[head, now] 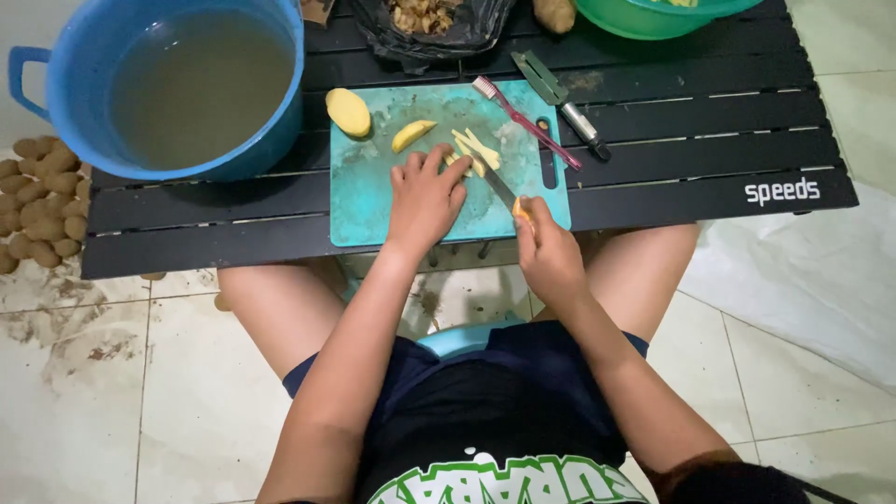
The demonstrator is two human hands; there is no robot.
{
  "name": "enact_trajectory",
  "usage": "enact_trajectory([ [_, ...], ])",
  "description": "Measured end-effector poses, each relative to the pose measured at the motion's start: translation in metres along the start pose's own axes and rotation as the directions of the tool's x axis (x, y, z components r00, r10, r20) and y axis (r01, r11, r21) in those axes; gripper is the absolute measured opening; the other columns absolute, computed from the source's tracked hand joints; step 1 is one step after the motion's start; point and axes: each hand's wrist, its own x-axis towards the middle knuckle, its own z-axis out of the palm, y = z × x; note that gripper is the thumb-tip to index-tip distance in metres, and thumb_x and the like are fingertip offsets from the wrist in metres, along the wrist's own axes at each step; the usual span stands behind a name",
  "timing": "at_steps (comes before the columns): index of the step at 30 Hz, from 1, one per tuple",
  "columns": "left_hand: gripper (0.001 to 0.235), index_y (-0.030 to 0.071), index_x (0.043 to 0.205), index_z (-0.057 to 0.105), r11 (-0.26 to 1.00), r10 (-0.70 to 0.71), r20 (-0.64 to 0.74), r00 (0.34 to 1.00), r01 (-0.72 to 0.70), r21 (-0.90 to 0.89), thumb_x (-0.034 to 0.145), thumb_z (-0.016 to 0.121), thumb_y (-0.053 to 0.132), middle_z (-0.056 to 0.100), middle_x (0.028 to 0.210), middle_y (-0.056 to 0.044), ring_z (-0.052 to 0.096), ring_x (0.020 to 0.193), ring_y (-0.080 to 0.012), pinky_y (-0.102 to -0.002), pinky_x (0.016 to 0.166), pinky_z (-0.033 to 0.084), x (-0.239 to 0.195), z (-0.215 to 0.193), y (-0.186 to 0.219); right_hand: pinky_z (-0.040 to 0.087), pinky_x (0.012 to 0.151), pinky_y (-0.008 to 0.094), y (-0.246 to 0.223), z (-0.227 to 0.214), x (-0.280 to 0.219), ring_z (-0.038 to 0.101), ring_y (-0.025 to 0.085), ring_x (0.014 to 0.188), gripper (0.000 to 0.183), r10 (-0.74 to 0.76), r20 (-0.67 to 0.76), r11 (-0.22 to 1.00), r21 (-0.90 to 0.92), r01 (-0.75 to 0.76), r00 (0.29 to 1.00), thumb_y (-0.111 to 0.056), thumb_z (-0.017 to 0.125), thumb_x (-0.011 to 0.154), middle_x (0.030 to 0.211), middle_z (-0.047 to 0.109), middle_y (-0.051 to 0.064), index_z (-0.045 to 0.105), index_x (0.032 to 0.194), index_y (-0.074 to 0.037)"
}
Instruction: Slicing potato wedges into thin strips to make french fries on a cutting board.
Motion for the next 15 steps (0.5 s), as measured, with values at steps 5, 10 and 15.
enact_trajectory([
  [5,0.035,0.033,0.128,0.067,1.000,-0.013,0.034,0.999,0.013,-0.013,0.096,0.054,0.026,0.053,0.134,0.002,0.052,0.117,-0.0278,-0.044,0.091,0.040,-0.002,0.000,-0.002,0.054,0.090,0.060,-0.014,-0.008,0.001,0.066,0.048,0.113,0.029,0.016,0.043,1.000,0.020,-0.017,0.999,-0.033,0.043,0.109,0.126,0.068,0.023,0.050,0.132,-0.018],
  [10,0.035,0.032,0.129,0.067,1.000,-0.020,0.050,0.999,0.020,-0.010,0.096,0.055,0.026,0.053,0.134,0.001,0.052,0.117,-0.0287,-0.045,0.091,0.041,-0.001,-0.004,-0.001,0.054,0.090,0.061,-0.031,-0.009,0.016,0.064,0.049,0.115,0.028,-0.023,0.071,1.000,0.005,0.023,0.997,-0.030,0.043,0.109,0.129,0.066,0.025,0.050,0.132,-0.015],
  [15,0.035,0.028,0.131,0.066,0.999,-0.026,0.059,0.998,0.027,-0.026,0.098,0.053,0.026,0.051,0.135,0.000,0.051,0.118,-0.0277,-0.043,0.091,0.039,0.001,-0.005,-0.001,0.049,0.093,0.067,-0.040,-0.009,0.032,0.061,0.054,0.116,0.033,-0.098,0.085,0.994,-0.042,0.102,0.992,-0.024,0.040,0.109,0.127,0.065,0.030,0.050,0.138,-0.011],
])
